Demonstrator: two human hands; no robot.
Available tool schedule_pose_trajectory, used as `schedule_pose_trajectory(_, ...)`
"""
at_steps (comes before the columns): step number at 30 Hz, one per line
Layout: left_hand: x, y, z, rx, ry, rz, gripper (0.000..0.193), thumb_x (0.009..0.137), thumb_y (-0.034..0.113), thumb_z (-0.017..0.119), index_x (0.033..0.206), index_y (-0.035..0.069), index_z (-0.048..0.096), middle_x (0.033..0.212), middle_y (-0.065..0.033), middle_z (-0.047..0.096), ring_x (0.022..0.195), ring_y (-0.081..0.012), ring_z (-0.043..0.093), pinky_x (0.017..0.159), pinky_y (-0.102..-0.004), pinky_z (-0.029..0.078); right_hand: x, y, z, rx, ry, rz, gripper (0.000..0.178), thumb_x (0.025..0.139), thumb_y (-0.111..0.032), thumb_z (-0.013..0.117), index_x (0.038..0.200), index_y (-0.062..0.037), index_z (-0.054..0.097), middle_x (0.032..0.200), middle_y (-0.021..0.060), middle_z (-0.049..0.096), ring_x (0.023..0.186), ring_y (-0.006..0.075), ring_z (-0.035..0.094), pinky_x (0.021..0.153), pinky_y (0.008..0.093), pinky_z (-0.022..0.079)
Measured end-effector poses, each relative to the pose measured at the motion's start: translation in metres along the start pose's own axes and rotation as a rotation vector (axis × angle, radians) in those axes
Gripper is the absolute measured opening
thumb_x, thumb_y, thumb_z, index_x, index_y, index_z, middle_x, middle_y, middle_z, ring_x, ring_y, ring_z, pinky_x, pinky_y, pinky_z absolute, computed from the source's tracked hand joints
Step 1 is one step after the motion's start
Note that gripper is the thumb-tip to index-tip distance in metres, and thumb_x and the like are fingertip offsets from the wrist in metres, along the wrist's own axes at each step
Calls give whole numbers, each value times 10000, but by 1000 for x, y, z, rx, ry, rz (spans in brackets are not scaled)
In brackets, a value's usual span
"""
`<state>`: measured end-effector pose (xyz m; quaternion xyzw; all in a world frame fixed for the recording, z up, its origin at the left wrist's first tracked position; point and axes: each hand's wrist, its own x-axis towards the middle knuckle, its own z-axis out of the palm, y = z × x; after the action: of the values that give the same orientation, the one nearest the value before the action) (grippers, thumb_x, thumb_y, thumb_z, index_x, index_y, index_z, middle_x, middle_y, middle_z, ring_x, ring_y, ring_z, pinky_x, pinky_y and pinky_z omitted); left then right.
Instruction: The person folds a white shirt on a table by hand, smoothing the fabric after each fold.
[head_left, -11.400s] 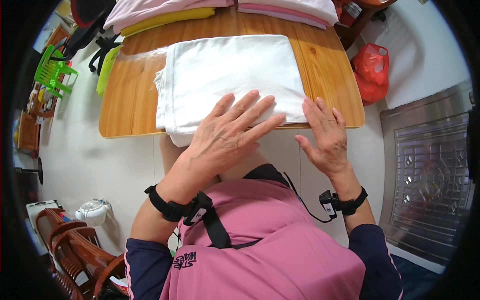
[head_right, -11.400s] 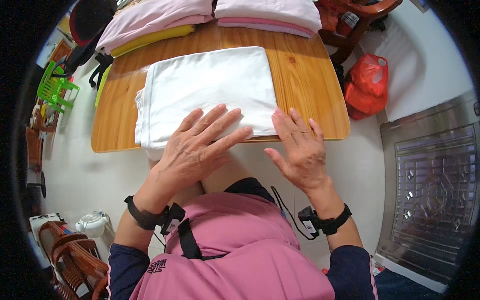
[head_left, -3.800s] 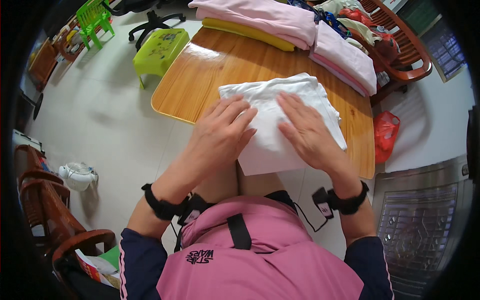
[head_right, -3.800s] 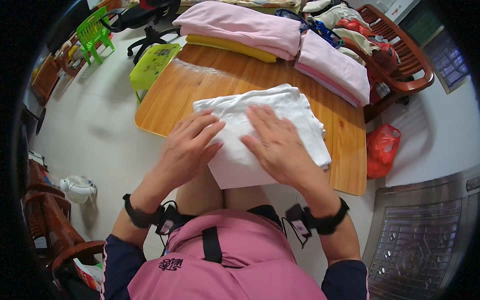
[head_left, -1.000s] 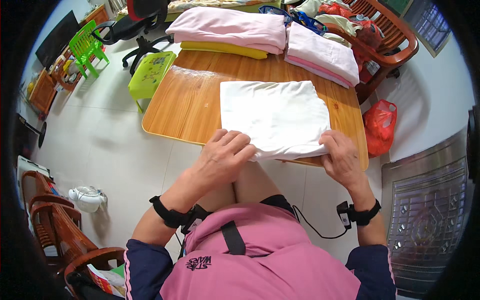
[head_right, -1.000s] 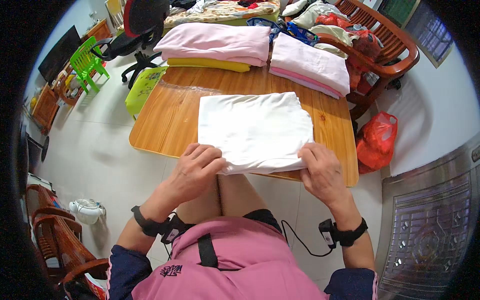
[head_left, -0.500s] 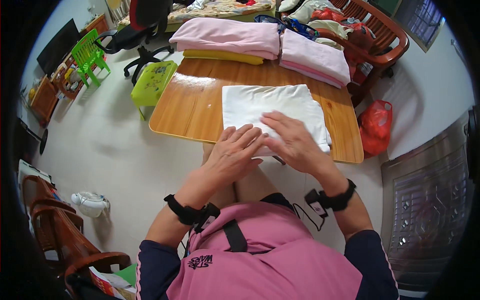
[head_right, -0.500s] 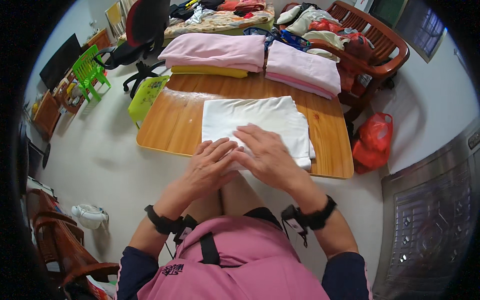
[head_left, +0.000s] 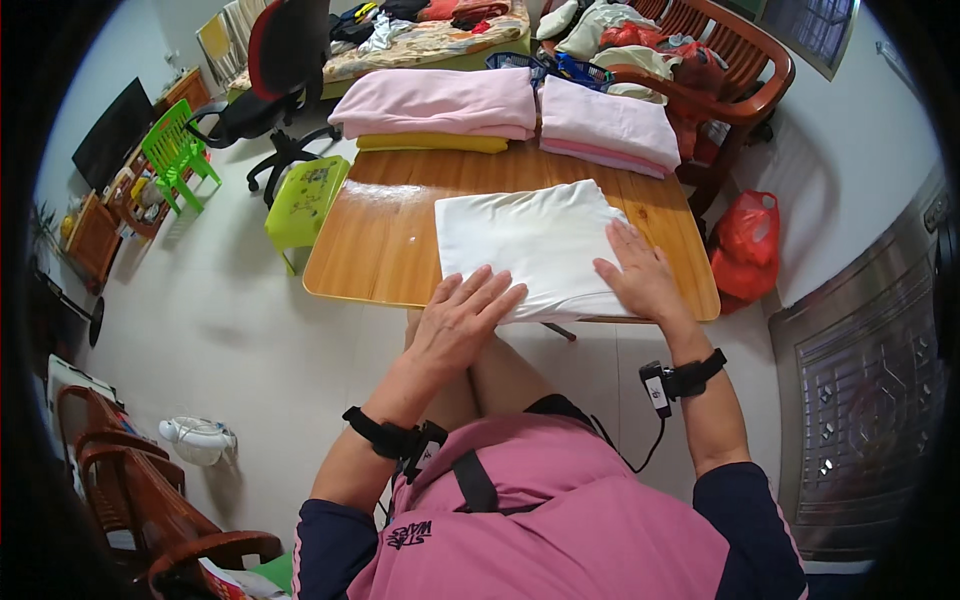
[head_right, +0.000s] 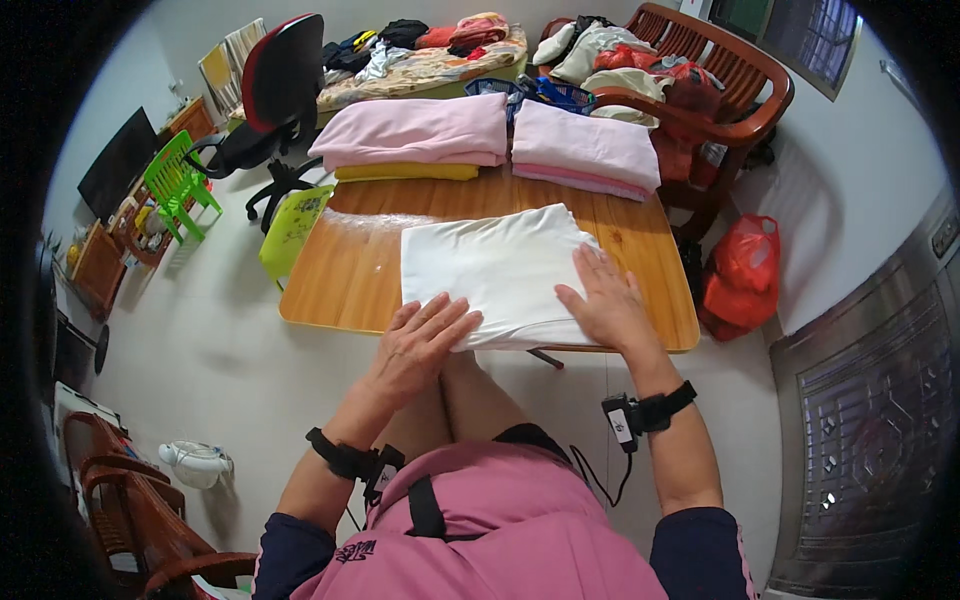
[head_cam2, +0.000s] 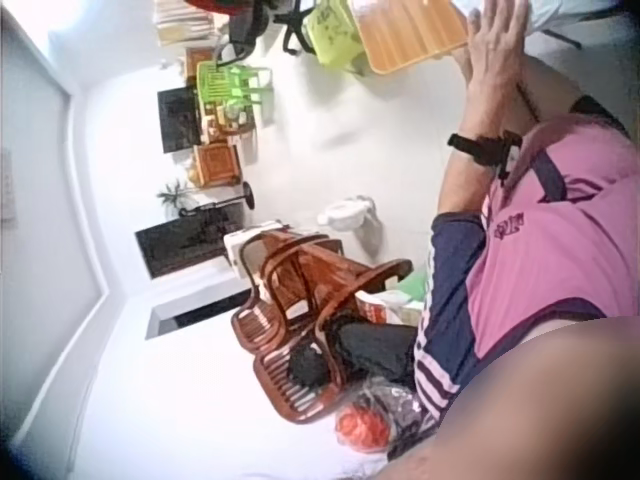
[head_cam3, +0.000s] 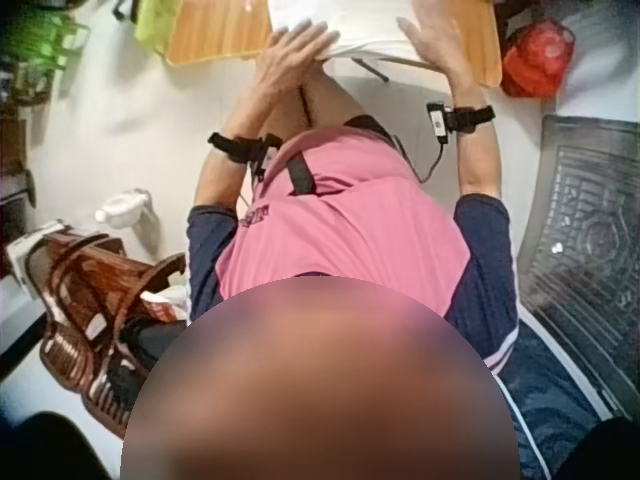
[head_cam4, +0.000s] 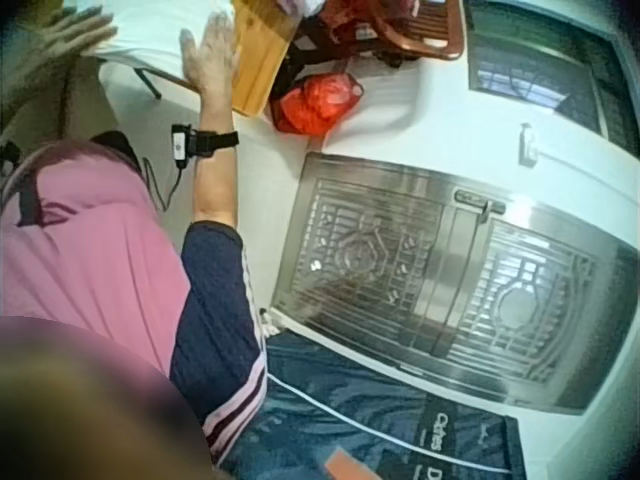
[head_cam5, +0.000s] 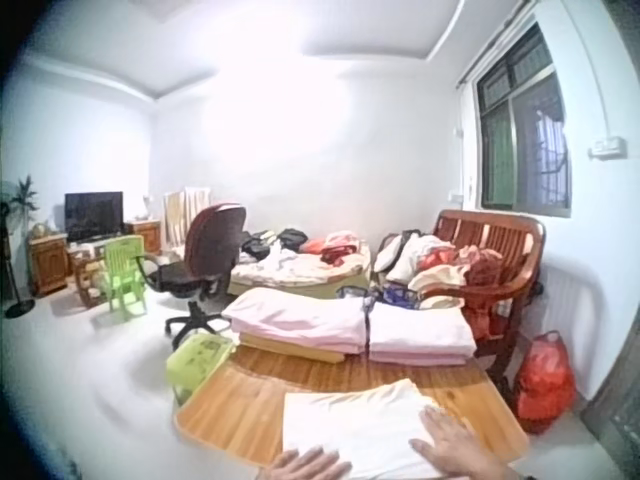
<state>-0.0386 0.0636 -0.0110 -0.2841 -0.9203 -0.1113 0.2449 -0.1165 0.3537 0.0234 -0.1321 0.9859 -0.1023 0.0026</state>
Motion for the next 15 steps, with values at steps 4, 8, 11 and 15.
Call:
schedule_pose_trajectory(4,1,-11,-11,-53,-77,-20,517,857,75,607,1351,223,564,1365,-44,586,1275,-264,539,1055,-471,372,-20,5,1,16,51,-18,739,962,-562,429,1499,-60,349,1565,130,333,1461,301,274,1168,533,192)
schedule_pose_trajectory(8,-9,-53,-37,-9,-183,-181,466,865,21,551,1286,210,613,1363,-40,588,1297,-265,518,1100,-487,314,-59,-25,10,8,170,-201,684,967,-561,442,1389,-26,500,1452,175,478,1411,328,364,1160,543,193)
schedule_pose_trajectory(11,-8,-69,-54,196,-213,-341,448,846,-12,546,1243,173,639,1344,-63,595,1311,-271,502,1119,-509,294,-71,-62,3,27,157,-390,629,972,-542,452,1309,-23,567,1384,179,536,1377,331,409,1141,559,223)
schedule_pose_trajectory(15,3,-48,-51,169,-61,-288,450,819,-17,571,1249,105,623,1327,-94,591,1330,-282,479,1130,-536,280,-46,-87,2,188,98,-449,562,991,-496,446,1302,-42,565,1393,174,521,1364,334,419,1124,569,250)
